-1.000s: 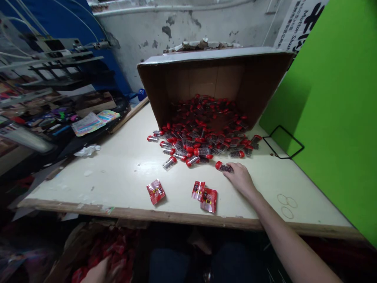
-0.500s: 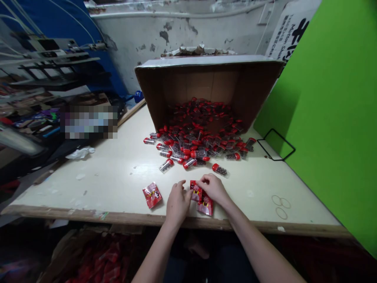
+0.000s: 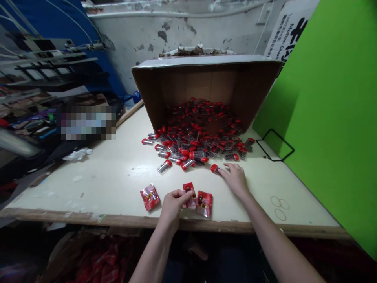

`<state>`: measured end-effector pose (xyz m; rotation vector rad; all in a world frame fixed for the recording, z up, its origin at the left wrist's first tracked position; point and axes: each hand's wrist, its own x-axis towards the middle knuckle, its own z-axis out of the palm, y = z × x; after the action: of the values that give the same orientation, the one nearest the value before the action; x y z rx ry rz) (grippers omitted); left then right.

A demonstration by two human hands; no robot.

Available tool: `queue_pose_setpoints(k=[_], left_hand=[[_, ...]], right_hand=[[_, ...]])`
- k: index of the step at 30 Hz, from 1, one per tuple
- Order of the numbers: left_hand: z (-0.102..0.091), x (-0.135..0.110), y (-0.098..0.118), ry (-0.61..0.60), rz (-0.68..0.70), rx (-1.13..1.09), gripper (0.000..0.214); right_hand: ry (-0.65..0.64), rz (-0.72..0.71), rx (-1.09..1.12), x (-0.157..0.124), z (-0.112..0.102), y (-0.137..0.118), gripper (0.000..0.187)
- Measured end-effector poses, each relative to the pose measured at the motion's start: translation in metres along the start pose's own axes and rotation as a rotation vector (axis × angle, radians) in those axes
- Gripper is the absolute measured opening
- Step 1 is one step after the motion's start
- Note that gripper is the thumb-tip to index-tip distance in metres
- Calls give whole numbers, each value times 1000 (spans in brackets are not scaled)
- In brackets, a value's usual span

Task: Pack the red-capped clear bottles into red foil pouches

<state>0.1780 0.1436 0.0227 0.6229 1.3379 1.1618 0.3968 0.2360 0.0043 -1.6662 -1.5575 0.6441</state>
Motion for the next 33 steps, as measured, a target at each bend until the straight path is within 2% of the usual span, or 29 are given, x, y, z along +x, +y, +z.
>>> queue_pose_setpoints(k=[3,6,11,14,16,25,29,33], left_hand=[[6,-1,0,44,-52,-127,38],[11,-2,4,85,-101,-246,36],[13,-1,10,142,-141,-385,33],[15,-2,11,135,-159,-436,30],[17,-4,12,113,-176,-463,26],[26,-18,18,96,-252,-585,11],[25,-18,14,60,-208,-570,12],[20,-18,8,14,-97,-461,20]], right_hand=[[4,28,11,10,0,9,16],[-52,32,95,-1,1,2,17],[-212,20,320,-63,-6,-32,26],[-326,60,573,-101,-7,-52,21],[-358,89,687,-115,-6,-59,18],[-347,117,696,-114,-3,-52,17],[-379,129,685,-116,-3,-54,17],[-366,179,697,-116,-3,-54,18]])
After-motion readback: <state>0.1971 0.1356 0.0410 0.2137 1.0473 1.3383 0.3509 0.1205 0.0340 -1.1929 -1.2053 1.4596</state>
